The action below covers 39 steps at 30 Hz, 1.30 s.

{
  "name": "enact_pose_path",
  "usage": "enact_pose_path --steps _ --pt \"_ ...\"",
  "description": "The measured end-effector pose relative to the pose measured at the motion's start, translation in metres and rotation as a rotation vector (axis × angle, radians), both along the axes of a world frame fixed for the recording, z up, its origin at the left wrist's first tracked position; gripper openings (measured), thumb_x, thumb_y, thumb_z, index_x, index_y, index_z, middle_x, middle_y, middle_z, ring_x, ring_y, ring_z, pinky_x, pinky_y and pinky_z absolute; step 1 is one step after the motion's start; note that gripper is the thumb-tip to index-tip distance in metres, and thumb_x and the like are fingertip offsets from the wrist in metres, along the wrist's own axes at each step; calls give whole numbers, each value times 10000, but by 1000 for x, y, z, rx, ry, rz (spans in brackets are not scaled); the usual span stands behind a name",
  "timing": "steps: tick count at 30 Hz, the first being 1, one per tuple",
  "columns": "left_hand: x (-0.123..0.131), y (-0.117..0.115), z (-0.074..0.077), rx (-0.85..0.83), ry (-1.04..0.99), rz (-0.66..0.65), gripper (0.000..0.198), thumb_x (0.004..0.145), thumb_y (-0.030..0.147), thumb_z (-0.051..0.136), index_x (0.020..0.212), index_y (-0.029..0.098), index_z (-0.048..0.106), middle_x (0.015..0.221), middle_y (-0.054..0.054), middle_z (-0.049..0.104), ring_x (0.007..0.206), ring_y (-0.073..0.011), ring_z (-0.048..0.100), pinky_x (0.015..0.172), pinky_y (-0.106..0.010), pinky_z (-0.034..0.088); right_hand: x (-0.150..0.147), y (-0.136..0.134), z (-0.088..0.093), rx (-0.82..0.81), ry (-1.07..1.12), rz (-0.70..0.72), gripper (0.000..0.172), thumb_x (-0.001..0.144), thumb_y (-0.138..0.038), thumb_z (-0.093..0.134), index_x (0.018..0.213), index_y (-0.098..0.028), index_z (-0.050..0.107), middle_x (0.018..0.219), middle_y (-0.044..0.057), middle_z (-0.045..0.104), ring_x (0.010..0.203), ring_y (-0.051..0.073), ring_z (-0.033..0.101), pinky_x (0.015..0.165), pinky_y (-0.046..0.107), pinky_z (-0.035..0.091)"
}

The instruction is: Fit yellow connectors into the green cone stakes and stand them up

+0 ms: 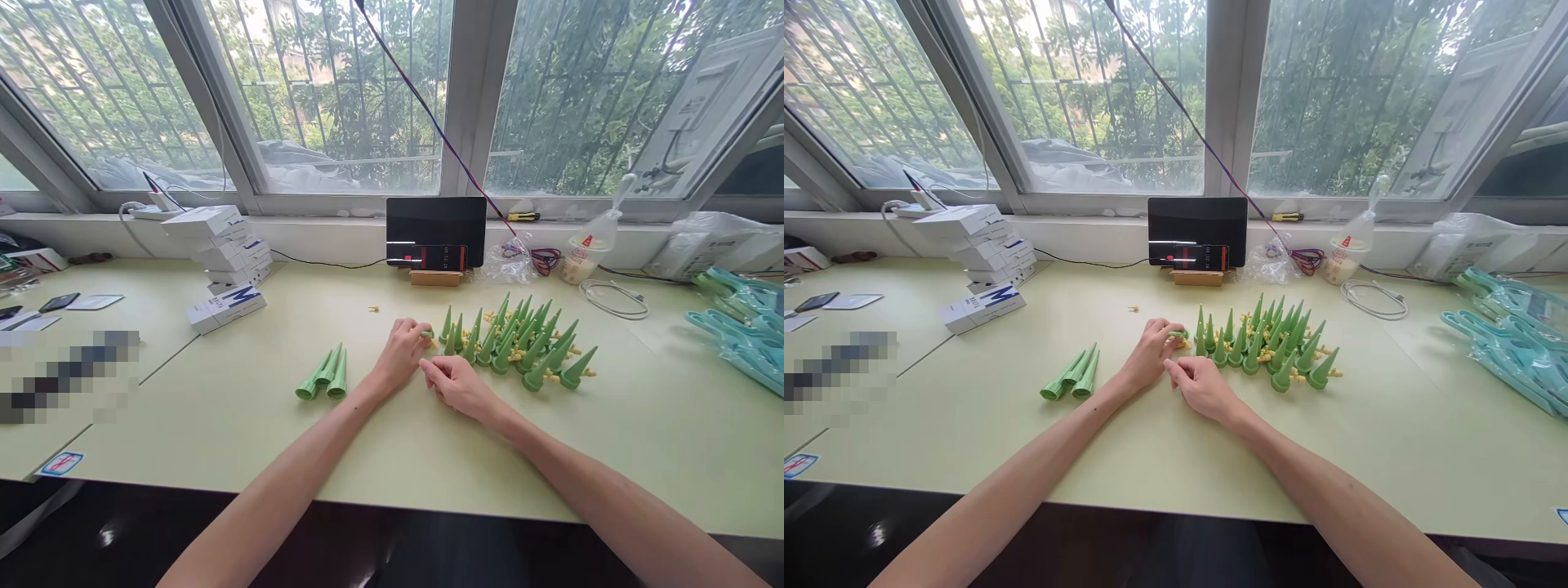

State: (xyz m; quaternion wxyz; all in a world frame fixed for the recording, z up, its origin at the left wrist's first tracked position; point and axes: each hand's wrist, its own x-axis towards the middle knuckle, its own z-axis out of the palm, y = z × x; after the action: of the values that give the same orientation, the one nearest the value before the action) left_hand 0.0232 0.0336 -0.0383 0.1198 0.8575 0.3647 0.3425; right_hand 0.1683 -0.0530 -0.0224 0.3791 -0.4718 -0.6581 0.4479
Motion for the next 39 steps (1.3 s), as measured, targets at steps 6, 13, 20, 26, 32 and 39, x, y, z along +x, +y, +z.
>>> enact_pose_path --steps 6,13,20,26,32,39 --pt "0 -3 1 12 22 -21 146 958 191 459 1019 192 591 958 -76 545 1015 -232 424 859 -347 473 -1 0 1 11 4 5 430 949 -479 433 632 -188 447 476 -58 337 420 80 296 434 238 236" --pt "2 -2 0 -6 -25 1 135 948 219 511 849 187 596 909 -63 568 968 -221 425 843 -335 454 0 0 1 7 1 13 423 955 -468 427 638 -189 447 471 -61 337 416 79 306 438 235 239" --pt "2 -1 -1 -45 -46 102 163 935 264 548 892 183 682 959 -81 590 1017 -243 424 891 -372 458 0 0 0 -7 4 15 424 956 -475 427 641 -192 447 466 -64 325 407 80 299 434 235 227" --pt "3 -3 0 -66 -27 134 185 931 286 557 915 187 713 1006 -89 595 1066 -257 427 909 -376 458 0 0 1 -22 5 18 423 956 -482 422 644 -196 442 462 -69 312 398 81 294 434 237 220" --pt "0 -9 9 79 -57 237 283 983 294 433 931 180 686 963 -95 593 1019 -240 466 898 -360 451 0 0 0 -7 -6 16 422 961 -468 413 644 -193 448 457 -66 330 406 84 321 448 237 240" --pt "-14 -13 24 78 337 687 289 889 201 493 1145 148 617 1202 -200 516 1160 -367 432 969 -529 365 0 2 -3 14 -23 12 440 959 -494 409 645 -192 464 435 -65 344 405 90 325 461 242 245"
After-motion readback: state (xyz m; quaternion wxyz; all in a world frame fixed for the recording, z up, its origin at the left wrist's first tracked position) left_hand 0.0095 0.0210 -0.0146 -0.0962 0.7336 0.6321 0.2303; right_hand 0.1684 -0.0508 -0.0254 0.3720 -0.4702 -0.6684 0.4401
